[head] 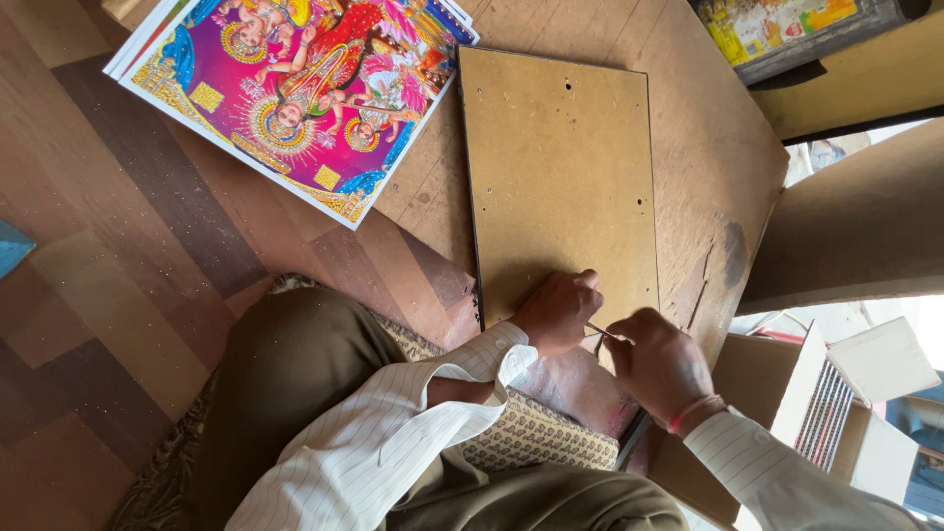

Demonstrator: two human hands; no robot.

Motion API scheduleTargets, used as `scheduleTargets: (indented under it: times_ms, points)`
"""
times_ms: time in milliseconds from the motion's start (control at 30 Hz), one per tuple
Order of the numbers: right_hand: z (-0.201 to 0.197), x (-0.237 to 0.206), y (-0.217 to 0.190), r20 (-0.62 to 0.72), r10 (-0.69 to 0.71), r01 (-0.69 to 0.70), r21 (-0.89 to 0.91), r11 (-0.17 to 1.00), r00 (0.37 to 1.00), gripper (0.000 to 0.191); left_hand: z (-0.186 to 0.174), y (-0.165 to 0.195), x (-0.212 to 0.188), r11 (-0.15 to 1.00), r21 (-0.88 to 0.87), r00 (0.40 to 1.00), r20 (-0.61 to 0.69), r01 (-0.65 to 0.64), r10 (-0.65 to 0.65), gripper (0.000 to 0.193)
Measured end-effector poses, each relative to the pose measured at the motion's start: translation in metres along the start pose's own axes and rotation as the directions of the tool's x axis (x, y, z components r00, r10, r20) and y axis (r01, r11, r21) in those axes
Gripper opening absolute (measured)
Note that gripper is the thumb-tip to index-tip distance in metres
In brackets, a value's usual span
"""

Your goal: The person sits on the floor at a low workbench and uses a screwdriver to drive screws into the back board of a picture frame, repositioning the board and the frame as they work. A stack of religious prints and finished frames sit nearby on the bench.

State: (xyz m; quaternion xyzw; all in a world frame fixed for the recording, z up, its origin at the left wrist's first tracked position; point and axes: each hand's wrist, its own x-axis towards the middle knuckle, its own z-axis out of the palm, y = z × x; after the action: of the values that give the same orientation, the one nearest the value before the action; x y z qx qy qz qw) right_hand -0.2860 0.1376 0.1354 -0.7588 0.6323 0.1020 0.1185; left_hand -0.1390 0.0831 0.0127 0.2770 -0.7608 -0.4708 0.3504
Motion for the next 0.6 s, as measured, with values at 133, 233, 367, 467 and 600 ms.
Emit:
scheduleTargets:
  times_ms: [133,233,367,467,600]
  points:
    - [-0.018,-0.002,-0.009,0.253,-0.236,0.315,-0.342,0.885,0.938,0.028,-0.002,0.0,-0.002,1.0,0.004,1.0,0.006,0.023,-0.023,0.014]
    - [-0.018,-0.001,-0.01,0.22,-0.14,0.203,-0.3,0.932,0.965,0.025,0.0,0.001,-0.001,1.0,-0.009,1.0,0.011,0.018,-0.018,0.013]
    - [-0.002,-0.001,-0.002,0.076,0.094,-0.091,-0.051,0.995,0.993,0.016,0.004,-0.001,0.0,0.999,0.01,0.999,0.02,0.05,-0.05,0.013]
    - [0.009,0.003,0.01,0.131,0.281,-0.3,0.152,0.942,0.951,0.017,0.006,-0.002,0.001,0.999,0.031,0.999,0.031,0.043,-0.044,0.013]
    - [0.008,0.015,0.027,0.519,0.668,-0.834,0.452,0.316,0.534,0.018,0.008,-0.003,0.0,1.0,0.027,1.0,0.01,0.011,-0.011,0.011]
